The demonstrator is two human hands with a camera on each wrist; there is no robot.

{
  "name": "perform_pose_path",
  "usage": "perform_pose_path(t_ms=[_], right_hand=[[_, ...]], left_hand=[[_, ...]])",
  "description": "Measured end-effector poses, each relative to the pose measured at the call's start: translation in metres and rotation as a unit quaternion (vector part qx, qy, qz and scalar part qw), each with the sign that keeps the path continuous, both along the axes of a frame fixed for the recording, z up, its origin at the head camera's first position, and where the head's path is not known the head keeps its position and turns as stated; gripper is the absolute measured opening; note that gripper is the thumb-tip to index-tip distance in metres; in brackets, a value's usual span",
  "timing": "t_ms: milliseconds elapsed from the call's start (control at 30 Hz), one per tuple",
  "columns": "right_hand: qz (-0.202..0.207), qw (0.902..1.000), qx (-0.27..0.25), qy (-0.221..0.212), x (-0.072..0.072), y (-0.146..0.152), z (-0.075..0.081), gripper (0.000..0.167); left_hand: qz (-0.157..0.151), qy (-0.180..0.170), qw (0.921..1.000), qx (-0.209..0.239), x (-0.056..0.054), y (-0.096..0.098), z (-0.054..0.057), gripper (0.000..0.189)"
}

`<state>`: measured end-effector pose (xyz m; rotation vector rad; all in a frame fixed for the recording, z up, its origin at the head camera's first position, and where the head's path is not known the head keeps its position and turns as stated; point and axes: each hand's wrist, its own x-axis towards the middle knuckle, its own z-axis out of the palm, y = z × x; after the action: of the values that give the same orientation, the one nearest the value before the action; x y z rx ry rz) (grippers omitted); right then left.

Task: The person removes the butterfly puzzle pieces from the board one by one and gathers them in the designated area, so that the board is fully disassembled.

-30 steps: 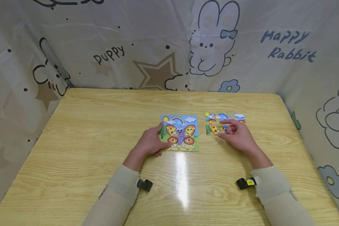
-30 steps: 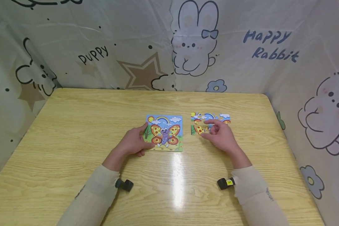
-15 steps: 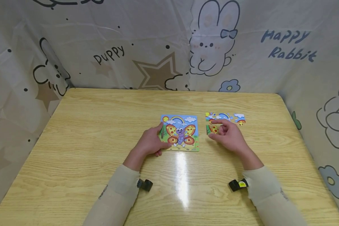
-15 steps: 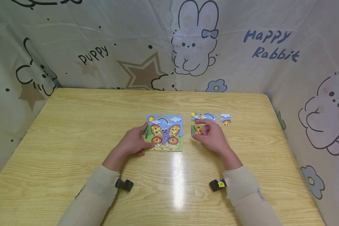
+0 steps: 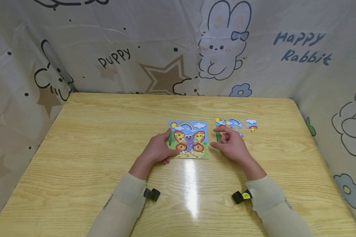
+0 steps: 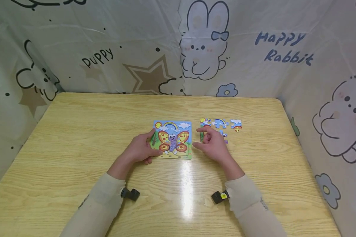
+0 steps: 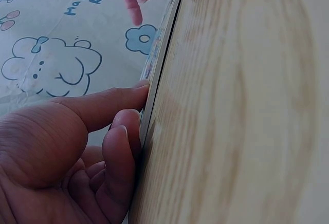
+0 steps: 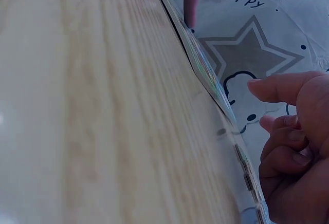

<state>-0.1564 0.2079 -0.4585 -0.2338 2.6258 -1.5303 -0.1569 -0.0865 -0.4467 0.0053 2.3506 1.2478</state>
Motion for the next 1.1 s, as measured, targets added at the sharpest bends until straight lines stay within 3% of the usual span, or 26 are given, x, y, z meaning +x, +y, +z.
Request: perform_pose_path(t_ms=[367,700,1100], right_hand=[[-0.002,0.9997,0.025,-0.001,0.001,-0.017,-0.001,0.048],[0.011,0.9996,0.005,-0.025,0.000,-0.028,-0.003,0.049],[0.026,0.9986,0.037,-0.030,-0.003,-0.031,-0.007,0.050]], left_hand=[[0.000,-0.005,1.0000,-0.002,0.000,0.000,0.001,0.103],[0.001,-0.002,1.0000,-0.003,0.001,0.001,0.002,0.103],[0.003,-0.007,1.0000,0.003,0.000,0.000,0.001,0.103]])
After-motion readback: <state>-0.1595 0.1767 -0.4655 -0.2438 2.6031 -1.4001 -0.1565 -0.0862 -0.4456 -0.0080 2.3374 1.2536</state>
